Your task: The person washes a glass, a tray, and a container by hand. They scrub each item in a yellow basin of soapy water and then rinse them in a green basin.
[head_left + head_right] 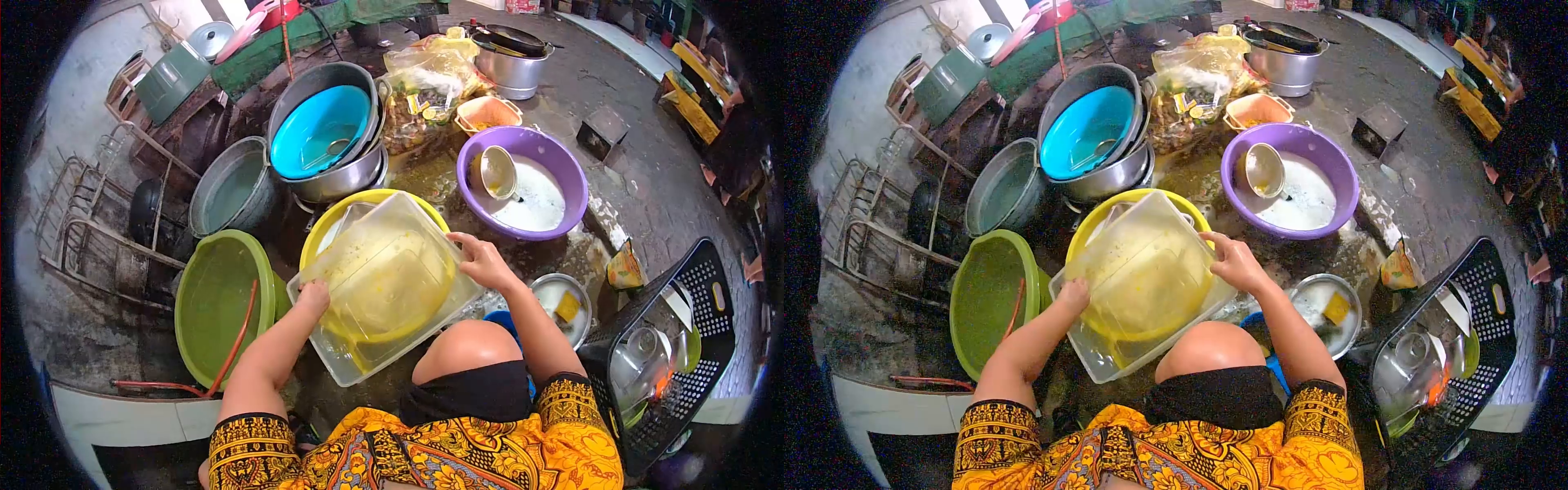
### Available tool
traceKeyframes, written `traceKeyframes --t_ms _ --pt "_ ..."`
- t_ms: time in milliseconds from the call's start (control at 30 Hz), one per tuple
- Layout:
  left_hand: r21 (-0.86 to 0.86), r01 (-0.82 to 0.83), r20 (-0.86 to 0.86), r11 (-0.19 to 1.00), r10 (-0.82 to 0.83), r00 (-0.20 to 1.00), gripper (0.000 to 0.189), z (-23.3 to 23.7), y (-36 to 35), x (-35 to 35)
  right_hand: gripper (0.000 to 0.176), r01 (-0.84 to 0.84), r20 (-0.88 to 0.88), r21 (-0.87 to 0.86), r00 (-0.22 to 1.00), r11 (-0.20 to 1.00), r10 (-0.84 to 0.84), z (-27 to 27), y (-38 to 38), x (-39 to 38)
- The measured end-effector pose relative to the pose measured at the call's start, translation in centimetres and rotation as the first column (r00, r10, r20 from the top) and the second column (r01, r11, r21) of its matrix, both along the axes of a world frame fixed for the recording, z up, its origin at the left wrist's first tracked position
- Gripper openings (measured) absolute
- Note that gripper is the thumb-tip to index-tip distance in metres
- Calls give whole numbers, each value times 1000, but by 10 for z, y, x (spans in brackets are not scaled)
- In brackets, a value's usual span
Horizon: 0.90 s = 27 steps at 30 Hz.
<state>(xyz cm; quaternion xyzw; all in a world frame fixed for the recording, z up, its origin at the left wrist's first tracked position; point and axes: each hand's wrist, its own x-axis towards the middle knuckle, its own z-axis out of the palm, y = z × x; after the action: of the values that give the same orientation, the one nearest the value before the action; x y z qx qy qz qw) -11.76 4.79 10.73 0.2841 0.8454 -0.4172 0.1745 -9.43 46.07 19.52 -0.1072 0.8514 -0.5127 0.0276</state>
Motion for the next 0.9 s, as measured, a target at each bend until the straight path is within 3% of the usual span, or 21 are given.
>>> traceKeyframes --t_ms 33,100,200,267,333,367,433,467,567,800,867,900 --pt "-3 -4 -3 1000 4 1000 23 7 6 4 59 -4 -3 -3 1000 1000 4 -2 0 1" --pt "-40 -209 118 977 212 970 26 16 15 8 57 14 27 2 1000 1000 -14 -6 0 3" --pt "-126 -211 118 969 226 967 30 1 14 6 58 -9 32 48 999 999 7 -15 0 5" --pt "-343 -40 140 938 93 986 34 -36 -4 2 60 -20 -28 32 999 999 21 -27 -3 7" --pt "-396 52 174 917 20 984 34 1 19 19 61 -53 -12 61 998 997 54 -36 -4 7" --pt "-397 49 156 916 15 988 34 -16 11 19 61 -43 5 40 999 998 43 -32 -5 9" --pt "-499 -111 33 860 147 989 35 -55 -8 16 62 -39 26 13 999 999 38 -32 -8 11" --pt "-498 -114 24 860 145 989 35 -51 -7 16 62 -37 16 14 999 999 37 -34 -9 13" --pt "-468 -313 95 826 400 912 29 -24 9 25 63 -77 57 40 996 996 75 -28 -9 12" --pt "-229 -449 208 864 494 844 36 32 23 28 60 -62 37 20 997 998 61 -25 -14 11" --pt "82 -551 308 831 504 807 35 36 14 25 62 -68 69 44 996 997 65 -24 -13 11" --pt "81 -548 308 833 502 808 35 20 3 9 62 -65 70 43 996 997 61 -25 -13 11"
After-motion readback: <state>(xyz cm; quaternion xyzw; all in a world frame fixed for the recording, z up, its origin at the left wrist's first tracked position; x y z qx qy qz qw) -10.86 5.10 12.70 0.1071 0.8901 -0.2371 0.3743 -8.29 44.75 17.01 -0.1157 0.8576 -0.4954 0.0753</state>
